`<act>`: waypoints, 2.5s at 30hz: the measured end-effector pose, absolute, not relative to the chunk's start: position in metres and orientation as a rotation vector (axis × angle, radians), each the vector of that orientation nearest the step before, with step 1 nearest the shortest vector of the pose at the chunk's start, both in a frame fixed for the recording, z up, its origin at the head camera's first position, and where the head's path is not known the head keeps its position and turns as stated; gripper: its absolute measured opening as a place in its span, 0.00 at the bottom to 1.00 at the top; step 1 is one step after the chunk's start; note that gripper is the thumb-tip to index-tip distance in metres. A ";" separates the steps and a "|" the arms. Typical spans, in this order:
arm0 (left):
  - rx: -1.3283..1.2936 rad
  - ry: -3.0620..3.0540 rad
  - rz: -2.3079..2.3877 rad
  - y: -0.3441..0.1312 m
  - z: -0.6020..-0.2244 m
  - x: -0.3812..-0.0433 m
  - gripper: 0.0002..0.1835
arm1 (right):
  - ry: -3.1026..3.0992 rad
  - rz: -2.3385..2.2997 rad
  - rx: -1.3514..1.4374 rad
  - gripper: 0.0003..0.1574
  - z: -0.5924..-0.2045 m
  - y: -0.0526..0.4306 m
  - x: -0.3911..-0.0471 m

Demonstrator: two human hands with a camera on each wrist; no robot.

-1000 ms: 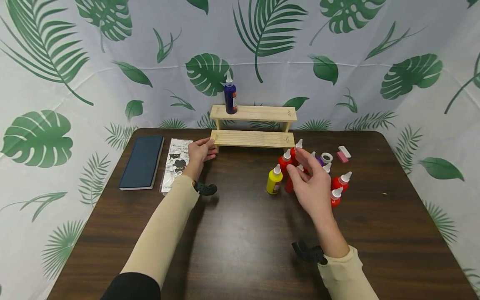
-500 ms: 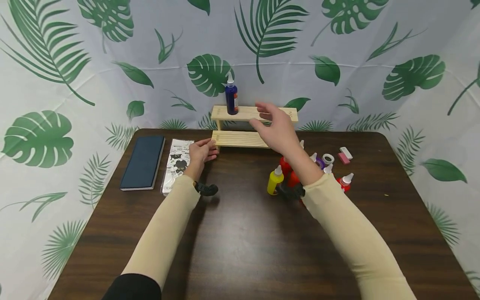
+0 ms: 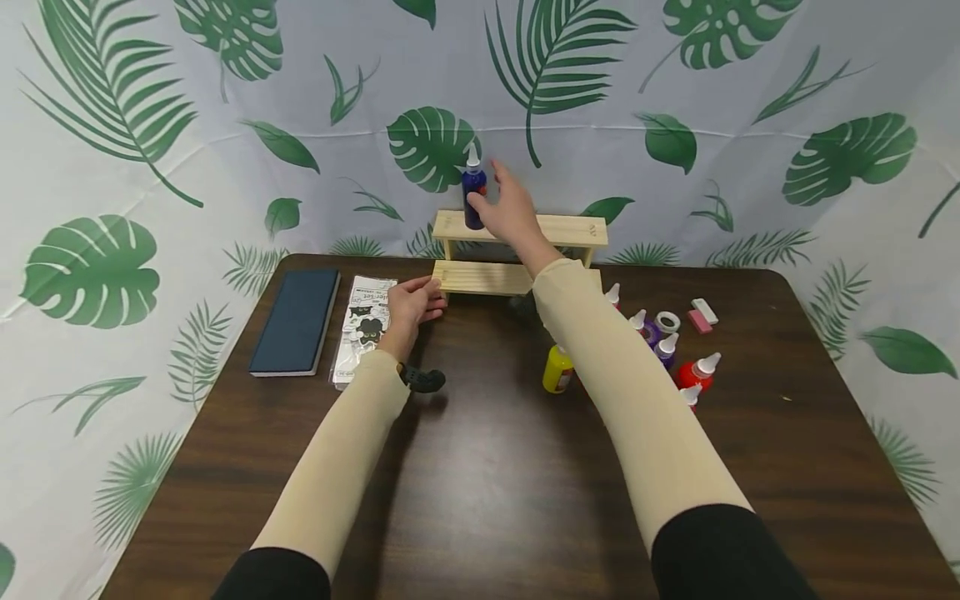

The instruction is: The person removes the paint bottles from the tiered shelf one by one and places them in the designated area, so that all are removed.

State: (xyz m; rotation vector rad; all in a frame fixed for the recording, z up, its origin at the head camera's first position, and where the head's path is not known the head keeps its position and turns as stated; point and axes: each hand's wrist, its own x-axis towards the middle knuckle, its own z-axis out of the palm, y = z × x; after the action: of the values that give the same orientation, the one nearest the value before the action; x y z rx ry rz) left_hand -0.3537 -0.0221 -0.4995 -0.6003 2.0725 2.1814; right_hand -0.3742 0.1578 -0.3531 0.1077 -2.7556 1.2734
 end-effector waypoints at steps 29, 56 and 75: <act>-0.603 2.062 2.169 -0.027 -0.500 -0.356 0.13 | -2.596 1.504 0.039 0.31 -0.342 0.137 -0.353; -0.598 2.102 2.153 -0.023 -0.499 -0.354 0.13 | -2.513 1.226 -0.121 0.32 -0.399 0.239 -0.093; -0.602 2.075 2.162 -0.024 -0.499 -0.356 0.13 | -2.499 1.314 -0.289 0.32 -0.476 0.242 -0.087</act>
State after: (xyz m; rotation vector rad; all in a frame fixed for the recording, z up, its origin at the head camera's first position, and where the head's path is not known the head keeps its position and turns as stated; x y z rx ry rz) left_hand -0.3559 -0.0243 -0.4993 -0.6020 2.0751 2.1621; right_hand -0.0870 0.2422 -0.4761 -0.2891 -2.4990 1.3138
